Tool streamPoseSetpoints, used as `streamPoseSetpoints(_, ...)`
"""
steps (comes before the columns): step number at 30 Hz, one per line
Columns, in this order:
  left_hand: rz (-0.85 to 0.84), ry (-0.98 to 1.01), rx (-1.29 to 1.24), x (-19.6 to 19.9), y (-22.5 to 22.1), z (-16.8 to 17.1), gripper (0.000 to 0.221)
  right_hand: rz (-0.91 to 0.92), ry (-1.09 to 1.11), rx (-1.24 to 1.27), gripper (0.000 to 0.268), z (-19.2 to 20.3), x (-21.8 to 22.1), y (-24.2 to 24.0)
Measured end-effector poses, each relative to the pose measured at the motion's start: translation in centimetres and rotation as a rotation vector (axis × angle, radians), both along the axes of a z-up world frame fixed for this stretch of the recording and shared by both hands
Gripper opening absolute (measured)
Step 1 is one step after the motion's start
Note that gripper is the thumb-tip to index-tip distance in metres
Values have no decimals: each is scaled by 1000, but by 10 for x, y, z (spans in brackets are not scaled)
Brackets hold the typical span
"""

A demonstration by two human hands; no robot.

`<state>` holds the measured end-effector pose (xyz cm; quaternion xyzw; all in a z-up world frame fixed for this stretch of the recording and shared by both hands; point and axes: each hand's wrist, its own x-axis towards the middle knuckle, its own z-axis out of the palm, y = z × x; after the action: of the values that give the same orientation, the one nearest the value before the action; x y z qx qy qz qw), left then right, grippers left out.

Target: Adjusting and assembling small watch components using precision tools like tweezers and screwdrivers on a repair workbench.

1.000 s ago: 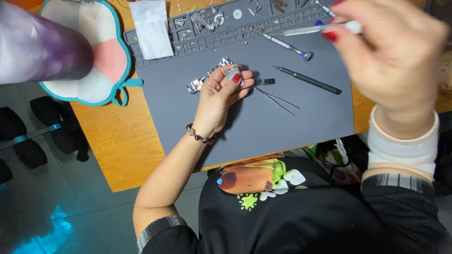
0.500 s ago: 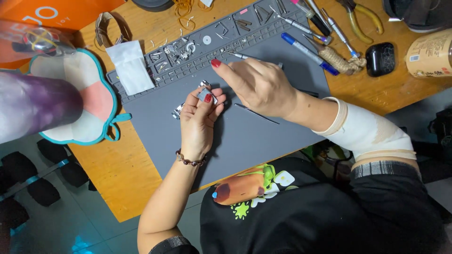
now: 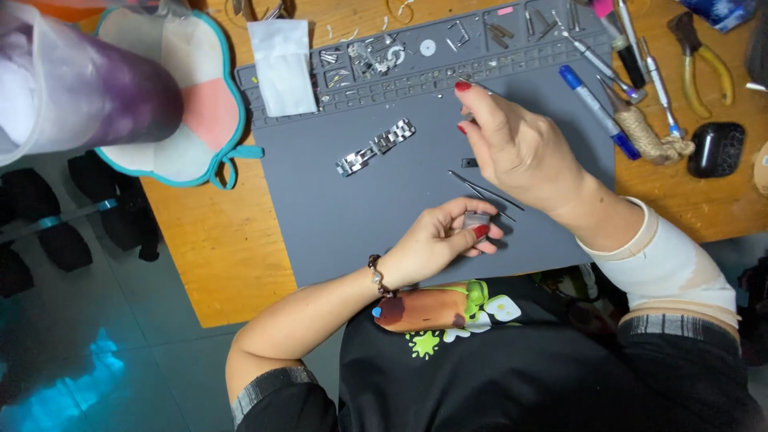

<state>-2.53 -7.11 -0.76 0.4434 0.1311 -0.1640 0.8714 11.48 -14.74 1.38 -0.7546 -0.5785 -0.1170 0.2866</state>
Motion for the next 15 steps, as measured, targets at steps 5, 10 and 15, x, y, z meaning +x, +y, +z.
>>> streamPoseSetpoints(5, -51, 29, -62, -2, 0, -13, 23, 11, 466, -59, 45, 9, 5, -4)
streamPoseSetpoints(10, -102, 35, -28, -4, 1, -14, 27, 24, 787, 202, 53, 8, 10, -9)
streamPoseSetpoints(15, -134, 35, -38, -3, 2, -13, 28, -4, 578, 128, 57, 6, 35, -43)
